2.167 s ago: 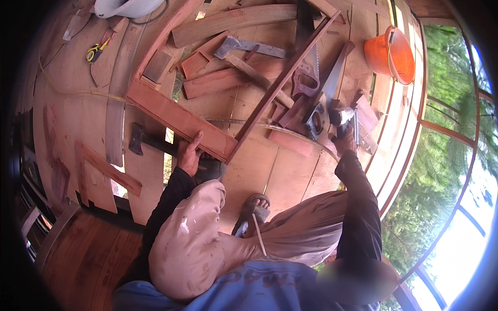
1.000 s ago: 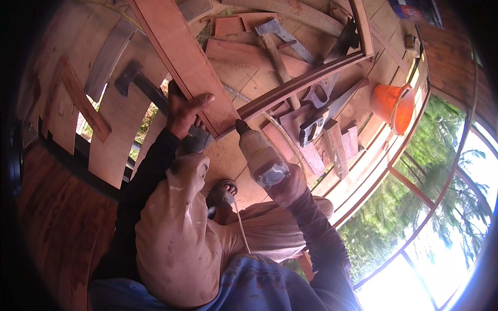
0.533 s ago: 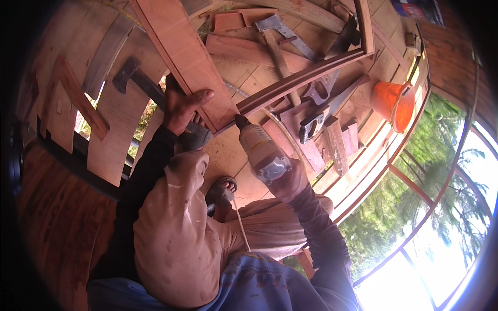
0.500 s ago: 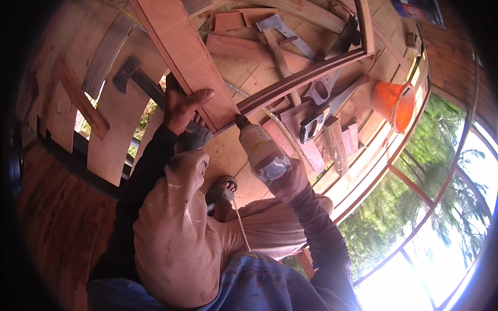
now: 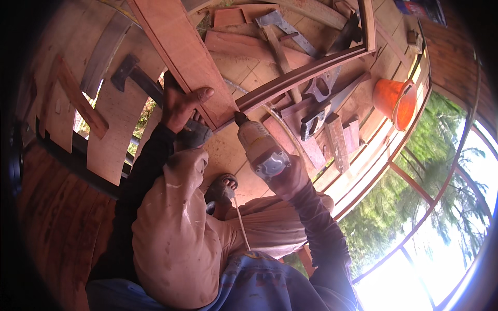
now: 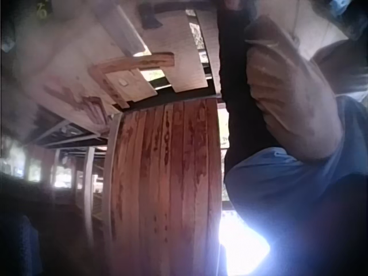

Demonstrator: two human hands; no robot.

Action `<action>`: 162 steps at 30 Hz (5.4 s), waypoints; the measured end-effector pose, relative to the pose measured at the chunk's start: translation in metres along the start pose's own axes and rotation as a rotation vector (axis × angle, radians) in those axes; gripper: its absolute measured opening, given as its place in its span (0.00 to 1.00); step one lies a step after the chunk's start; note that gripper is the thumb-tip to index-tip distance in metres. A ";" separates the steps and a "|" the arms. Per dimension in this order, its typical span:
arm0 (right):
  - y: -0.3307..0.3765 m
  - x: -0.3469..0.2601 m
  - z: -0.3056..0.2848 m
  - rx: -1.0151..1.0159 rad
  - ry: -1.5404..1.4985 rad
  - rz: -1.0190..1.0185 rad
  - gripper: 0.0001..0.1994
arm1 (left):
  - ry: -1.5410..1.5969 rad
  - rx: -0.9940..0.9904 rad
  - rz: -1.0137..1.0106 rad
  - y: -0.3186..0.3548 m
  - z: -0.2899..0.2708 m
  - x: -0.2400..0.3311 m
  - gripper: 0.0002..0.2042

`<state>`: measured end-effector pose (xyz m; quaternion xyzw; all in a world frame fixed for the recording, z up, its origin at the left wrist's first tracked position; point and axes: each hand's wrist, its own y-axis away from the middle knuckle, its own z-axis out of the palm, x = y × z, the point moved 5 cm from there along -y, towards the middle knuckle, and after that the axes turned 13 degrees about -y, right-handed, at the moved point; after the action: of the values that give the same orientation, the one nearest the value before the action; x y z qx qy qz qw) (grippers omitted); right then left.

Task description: The person assembles a rectangular wooden frame on the floor by applying glue to the edges of planks and joining them together. They use a nail gun to fasten the joints and occasionally adjust the pieces to ensure alignment.

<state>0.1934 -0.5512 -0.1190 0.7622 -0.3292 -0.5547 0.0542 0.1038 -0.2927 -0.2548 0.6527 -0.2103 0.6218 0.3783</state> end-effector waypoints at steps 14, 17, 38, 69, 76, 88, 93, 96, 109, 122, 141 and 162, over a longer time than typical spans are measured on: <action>0.007 0.012 -0.001 0.093 -0.142 0.126 0.16 | -0.007 -0.036 -0.030 -0.001 -0.001 0.008 0.27; 0.027 0.036 -0.007 0.140 -0.257 0.152 0.16 | -0.004 -0.047 -0.027 -0.006 0.000 0.013 0.26; 0.041 0.078 -0.032 0.289 -0.039 0.160 0.31 | -0.156 0.137 -0.635 -0.047 -0.294 -0.030 0.30; -0.076 0.083 -0.196 0.572 -0.491 0.245 0.12 | -1.176 -0.456 0.206 -0.129 0.156 -0.038 0.36; -0.111 0.087 -0.209 0.500 -0.451 0.279 0.10 | -1.180 -0.542 0.040 -0.130 0.153 -0.033 0.38; -0.112 0.084 -0.212 0.464 -0.387 0.300 0.14 | -1.172 -0.518 0.053 -0.131 0.153 -0.029 0.39; -0.110 0.088 -0.220 0.424 -0.308 0.296 0.16 | -1.161 -0.516 0.077 -0.131 0.156 -0.032 0.40; -0.120 0.072 -0.213 0.437 -0.339 0.253 0.04 | -1.185 -0.485 0.096 -0.133 0.149 -0.035 0.40; -0.122 0.075 -0.226 0.379 -0.217 0.418 0.09 | -1.161 -0.494 0.064 -0.130 0.152 -0.031 0.41; -0.021 0.051 -0.224 0.687 -0.335 0.417 0.13 | -1.135 -0.421 0.180 -0.132 0.149 -0.037 0.39; -0.017 0.107 -0.251 0.710 -0.471 0.250 0.16 | -1.138 -0.467 0.101 -0.134 0.154 -0.037 0.38; -0.113 0.116 -0.256 0.531 -0.286 0.247 0.19 | -1.114 -0.462 0.069 -0.130 0.154 -0.034 0.37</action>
<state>0.4882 -0.6014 -0.1669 0.6185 -0.5565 -0.5401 -0.1264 0.2964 -0.3339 -0.3092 0.7738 -0.5275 0.1367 0.3228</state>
